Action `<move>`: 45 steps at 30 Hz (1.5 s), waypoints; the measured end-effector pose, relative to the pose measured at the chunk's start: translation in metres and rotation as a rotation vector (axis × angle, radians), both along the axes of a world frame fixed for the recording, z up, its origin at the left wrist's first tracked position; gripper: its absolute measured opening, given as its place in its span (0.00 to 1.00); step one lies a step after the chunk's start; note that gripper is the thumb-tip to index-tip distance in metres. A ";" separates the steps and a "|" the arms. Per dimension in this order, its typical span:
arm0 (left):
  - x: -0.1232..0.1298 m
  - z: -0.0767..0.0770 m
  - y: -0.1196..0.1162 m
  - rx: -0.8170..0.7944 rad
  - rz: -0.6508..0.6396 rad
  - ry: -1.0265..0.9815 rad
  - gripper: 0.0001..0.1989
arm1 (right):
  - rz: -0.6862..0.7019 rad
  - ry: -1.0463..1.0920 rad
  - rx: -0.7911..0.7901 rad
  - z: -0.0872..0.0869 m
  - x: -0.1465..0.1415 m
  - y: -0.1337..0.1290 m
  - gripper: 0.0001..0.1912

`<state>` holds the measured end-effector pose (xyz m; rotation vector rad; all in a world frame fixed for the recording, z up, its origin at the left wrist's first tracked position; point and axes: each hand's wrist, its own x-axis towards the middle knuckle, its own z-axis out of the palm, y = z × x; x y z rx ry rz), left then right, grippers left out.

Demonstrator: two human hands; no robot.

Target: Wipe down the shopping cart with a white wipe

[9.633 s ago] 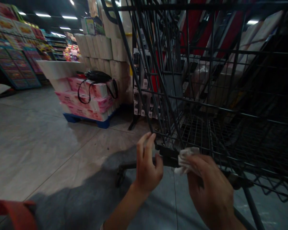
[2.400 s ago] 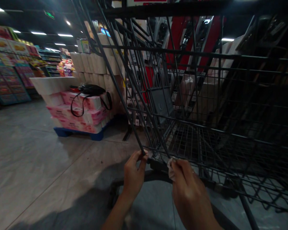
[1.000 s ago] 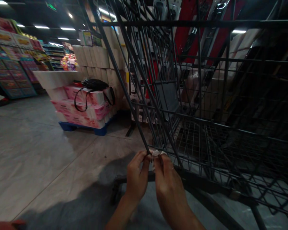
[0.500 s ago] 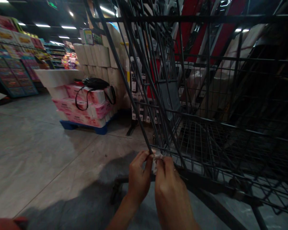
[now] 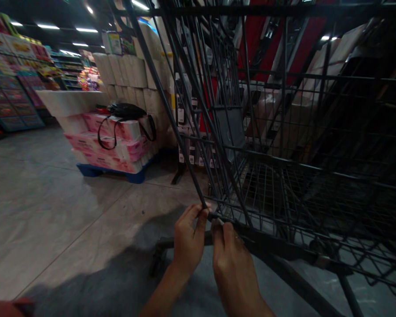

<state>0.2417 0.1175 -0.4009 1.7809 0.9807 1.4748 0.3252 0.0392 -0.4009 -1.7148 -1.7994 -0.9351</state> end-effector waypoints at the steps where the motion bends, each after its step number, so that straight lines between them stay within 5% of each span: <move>1: 0.000 0.000 0.000 0.002 0.004 0.000 0.15 | 0.010 -0.008 0.006 -0.002 0.002 -0.002 0.21; 11: 0.001 0.002 -0.002 0.034 -0.002 0.012 0.15 | 0.052 -0.028 -0.038 -0.010 0.018 -0.018 0.20; 16: -0.001 0.002 -0.005 0.031 0.003 0.015 0.15 | 0.152 -0.081 0.011 0.014 0.050 -0.047 0.16; 21: -0.001 0.002 -0.009 0.030 0.019 -0.005 0.14 | 0.029 -0.159 0.140 0.034 0.078 -0.057 0.14; 34: -0.005 0.004 -0.011 0.100 0.001 0.028 0.13 | -0.057 -0.350 -0.054 0.025 0.093 -0.070 0.21; 45: -0.007 0.007 -0.015 0.122 -0.025 0.044 0.12 | 0.069 -0.206 -0.086 0.018 0.108 -0.082 0.18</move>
